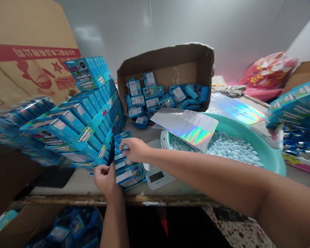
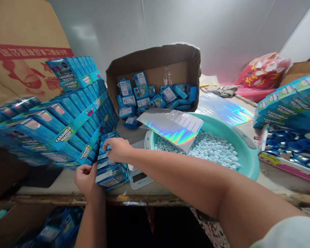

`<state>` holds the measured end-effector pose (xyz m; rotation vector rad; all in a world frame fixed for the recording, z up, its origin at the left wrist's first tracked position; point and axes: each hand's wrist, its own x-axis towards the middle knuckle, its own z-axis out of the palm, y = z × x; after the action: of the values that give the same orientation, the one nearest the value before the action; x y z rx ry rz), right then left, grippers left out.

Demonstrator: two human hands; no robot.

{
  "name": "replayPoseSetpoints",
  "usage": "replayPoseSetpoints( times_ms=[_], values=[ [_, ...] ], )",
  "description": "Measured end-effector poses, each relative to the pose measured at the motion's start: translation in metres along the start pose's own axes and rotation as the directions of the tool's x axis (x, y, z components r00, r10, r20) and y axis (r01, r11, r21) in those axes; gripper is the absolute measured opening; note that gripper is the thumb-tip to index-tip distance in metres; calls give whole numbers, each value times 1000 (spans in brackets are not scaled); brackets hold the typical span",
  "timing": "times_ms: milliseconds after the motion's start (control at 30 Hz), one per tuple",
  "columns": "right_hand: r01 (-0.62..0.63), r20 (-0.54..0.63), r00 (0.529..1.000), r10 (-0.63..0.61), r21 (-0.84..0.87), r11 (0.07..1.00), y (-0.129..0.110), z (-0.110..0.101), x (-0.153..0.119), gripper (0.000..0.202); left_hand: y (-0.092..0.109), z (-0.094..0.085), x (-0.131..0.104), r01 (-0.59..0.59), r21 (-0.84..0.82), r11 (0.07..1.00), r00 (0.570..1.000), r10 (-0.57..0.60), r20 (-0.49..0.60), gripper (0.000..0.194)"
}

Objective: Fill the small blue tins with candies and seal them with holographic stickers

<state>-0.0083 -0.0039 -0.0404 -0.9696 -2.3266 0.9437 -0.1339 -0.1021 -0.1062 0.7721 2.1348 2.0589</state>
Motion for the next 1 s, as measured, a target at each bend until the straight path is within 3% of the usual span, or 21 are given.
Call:
replayPoseSetpoints(
  times_ms=[300, 500, 733, 1000],
  values=[
    [3, -5, 1000, -2, 32, 999, 3, 0, 2, 28, -6, -2, 0, -46, -84, 995, 997, 51, 55, 30],
    [30, -10, 1000, -29, 36, 999, 5, 2, 2, 28, -1, -1, -5, 23, -180, 983, 998, -12, 66, 30],
    [57, -23, 998, -56, 40, 998, 5, 0, -1, 25, 7, -3, -11, -6, -134, 991, 994, 20, 103, 37],
    [59, -43, 997, -56, 64, 996, 6, -1, 0, 26, 0, -5, -6, -4, -77, 997, 997, 10, 80, 38]
  ],
)
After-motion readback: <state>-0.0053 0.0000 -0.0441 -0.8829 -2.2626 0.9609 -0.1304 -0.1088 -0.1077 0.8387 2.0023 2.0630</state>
